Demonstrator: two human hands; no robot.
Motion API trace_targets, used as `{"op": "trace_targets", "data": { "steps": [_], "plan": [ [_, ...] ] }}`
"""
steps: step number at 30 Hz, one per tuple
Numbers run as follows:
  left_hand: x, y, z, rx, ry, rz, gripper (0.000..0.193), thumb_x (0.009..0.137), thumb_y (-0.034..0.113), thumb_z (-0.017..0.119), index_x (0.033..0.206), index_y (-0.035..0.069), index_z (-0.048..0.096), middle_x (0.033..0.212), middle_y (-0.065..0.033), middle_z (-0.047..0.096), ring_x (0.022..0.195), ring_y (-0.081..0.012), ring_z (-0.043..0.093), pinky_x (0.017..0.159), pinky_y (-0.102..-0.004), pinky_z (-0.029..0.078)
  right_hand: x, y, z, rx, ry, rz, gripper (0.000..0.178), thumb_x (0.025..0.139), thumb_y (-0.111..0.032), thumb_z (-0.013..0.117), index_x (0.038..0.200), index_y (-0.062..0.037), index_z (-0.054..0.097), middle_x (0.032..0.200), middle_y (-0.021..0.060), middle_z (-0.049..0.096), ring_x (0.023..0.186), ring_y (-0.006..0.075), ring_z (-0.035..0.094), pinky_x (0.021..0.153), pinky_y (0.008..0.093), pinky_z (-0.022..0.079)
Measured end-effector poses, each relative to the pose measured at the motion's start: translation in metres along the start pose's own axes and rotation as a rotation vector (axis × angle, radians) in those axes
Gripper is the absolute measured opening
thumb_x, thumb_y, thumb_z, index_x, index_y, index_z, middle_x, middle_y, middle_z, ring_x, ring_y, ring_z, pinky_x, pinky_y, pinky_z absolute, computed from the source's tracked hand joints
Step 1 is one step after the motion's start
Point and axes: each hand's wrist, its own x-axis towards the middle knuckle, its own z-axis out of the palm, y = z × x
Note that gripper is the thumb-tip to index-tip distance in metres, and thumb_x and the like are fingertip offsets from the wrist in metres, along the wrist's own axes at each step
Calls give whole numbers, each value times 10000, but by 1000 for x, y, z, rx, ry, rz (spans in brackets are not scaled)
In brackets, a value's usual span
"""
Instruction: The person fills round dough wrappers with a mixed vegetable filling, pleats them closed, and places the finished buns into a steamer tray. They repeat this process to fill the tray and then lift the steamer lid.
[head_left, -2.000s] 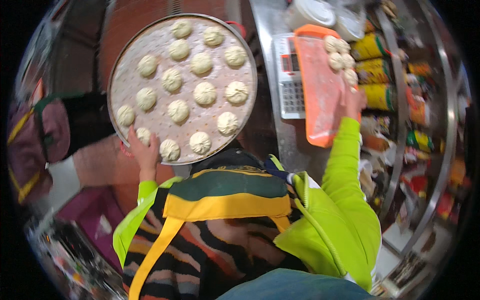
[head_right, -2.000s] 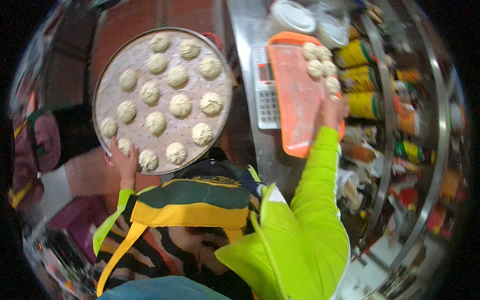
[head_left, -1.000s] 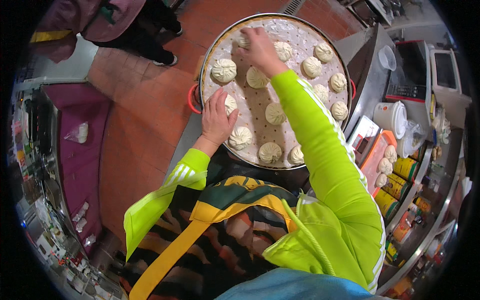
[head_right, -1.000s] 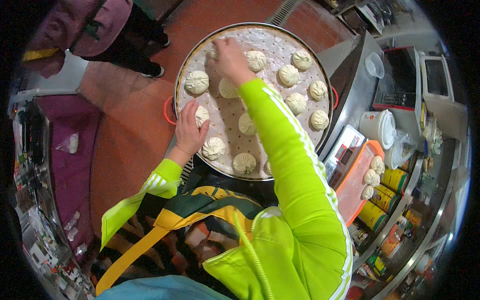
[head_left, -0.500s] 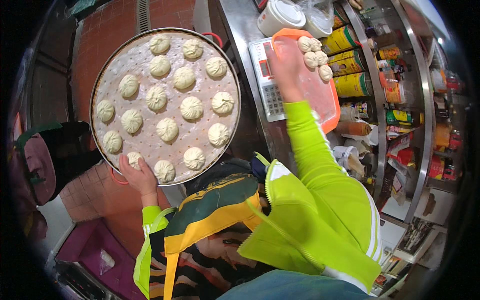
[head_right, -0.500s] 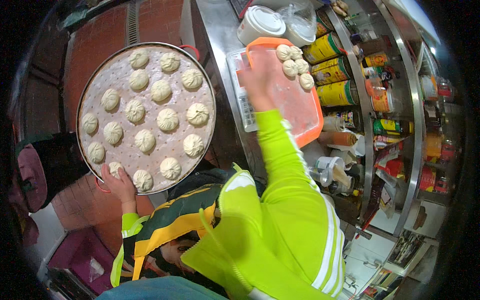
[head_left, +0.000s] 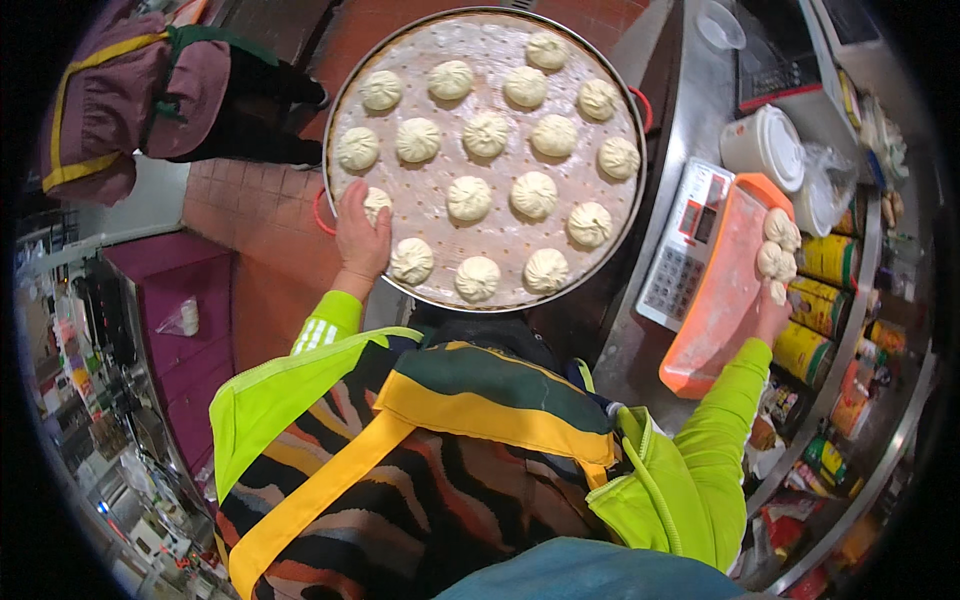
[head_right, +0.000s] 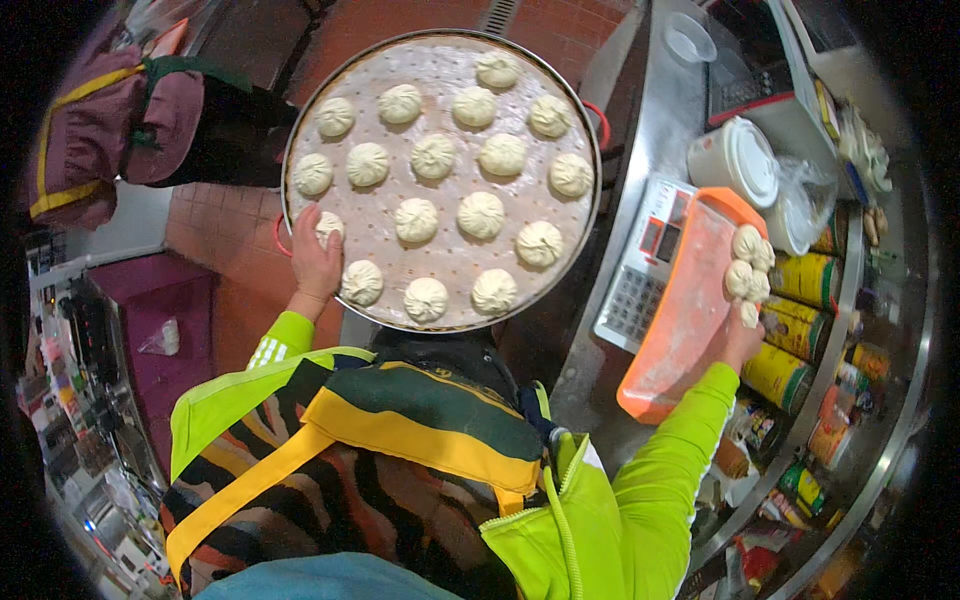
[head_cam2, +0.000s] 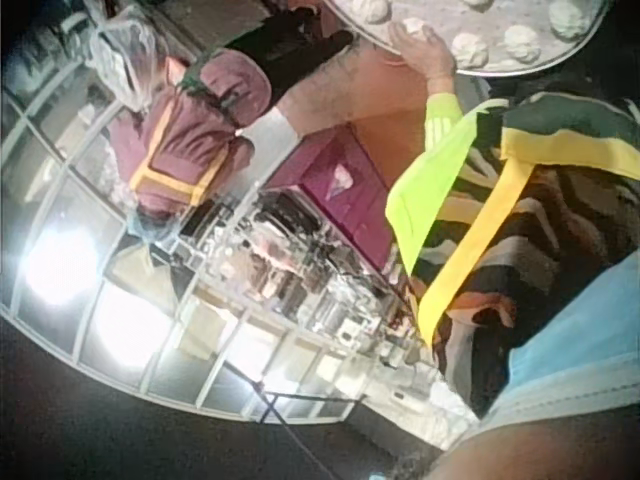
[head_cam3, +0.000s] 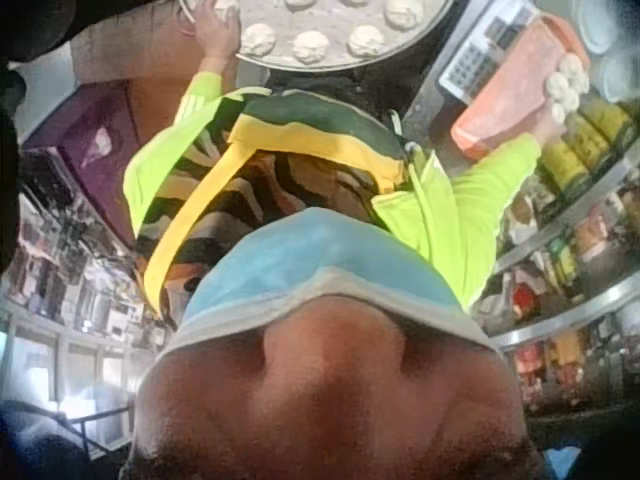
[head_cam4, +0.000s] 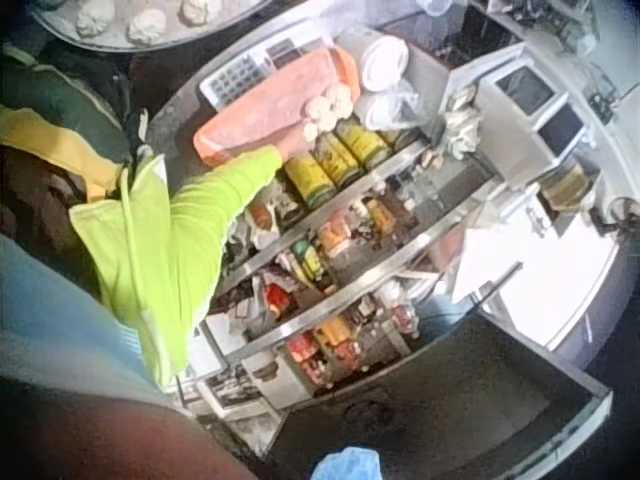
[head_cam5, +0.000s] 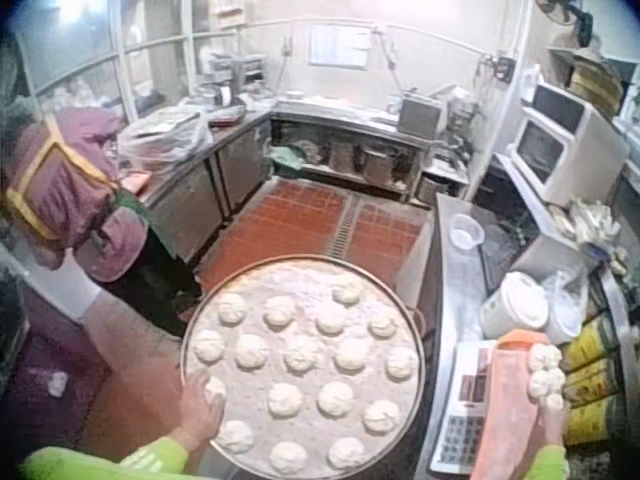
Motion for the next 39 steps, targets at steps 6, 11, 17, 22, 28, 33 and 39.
{"op": "trace_targets", "data": {
  "steps": [6, 11, 17, 22, 28, 33, 39],
  "plan": [
    [9, -13, -16, -110, 16, 2, 539, 958, 201, 589, 1394, -64, 414, 1449, -251, 448, 1325, -423, 440, 1136, -472, 347, -14, -3, 11, 651, -119, 152, 584, 842, -331, 813, 1244, 54, 636, 1183, 132, 674, 998, 245, 675, 822, 419, 556],
    [37, -43, -35, -335, 57, 34, 563, 949, 158, 574, 1430, -59, 380, 1476, -247, 417, 1356, -409, 412, 1156, -484, 318, -144, -190, 63, 1146, -729, -81, 523, 922, -71, 670, 1408, -26, 482, 1294, 113, 578, 1177, 233, 591, 979, 388, 500],
    [169, -88, -62, -379, 34, 182, 540, 884, 116, 675, 1362, -32, 471, 1409, -225, 482, 1293, -410, 466, 1106, -473, 374, -324, -447, 168, 743, -989, -736, 599, 768, -194, 840, 1284, -20, 590, 1158, 99, 673, 1029, 198, 659, 917, 334, 527],
    [250, -115, -42, -268, -241, 324, 595, 819, 127, 751, 1353, 16, 515, 1391, -198, 503, 1286, -401, 476, 1083, -461, 416, -405, -560, 243, 307, -733, -1109, 677, 718, -212, 841, 1318, -51, 571, 1241, 239, 622, 1141, 379, 620, 960, 433, 520],
    [291, -142, -14, -146, -536, 508, 653, 776, 114, 778, 1382, 107, 534, 1434, -184, 483, 1329, -389, 459, 1098, -468, 426, -428, -586, 283, 140, -716, -1325, 833, 677, -146, 850, 1439, -159, 514, 1289, 235, 573, 1174, 422, 588, 956, 467, 525],
    [304, -158, 1, -150, -548, 492, 652, 771, 97, 775, 1381, 112, 545, 1407, -190, 494, 1296, -398, 480, 1076, -475, 438, -427, -596, 296, 100, -751, -1316, 699, 724, -204, 801, 1383, -156, 574, 1258, 237, 581, 1111, 437, 612, 934, 478, 535],
    [300, -151, 11, -146, -454, 418, 635, 781, 89, 772, 1375, 105, 549, 1371, -198, 508, 1263, -417, 489, 1070, -476, 438, -434, -595, 306, 151, -616, -1191, 666, 732, -253, 817, 1340, -101, 592, 1199, 248, 604, 1086, 421, 623, 930, 463, 526]
  ]
}}
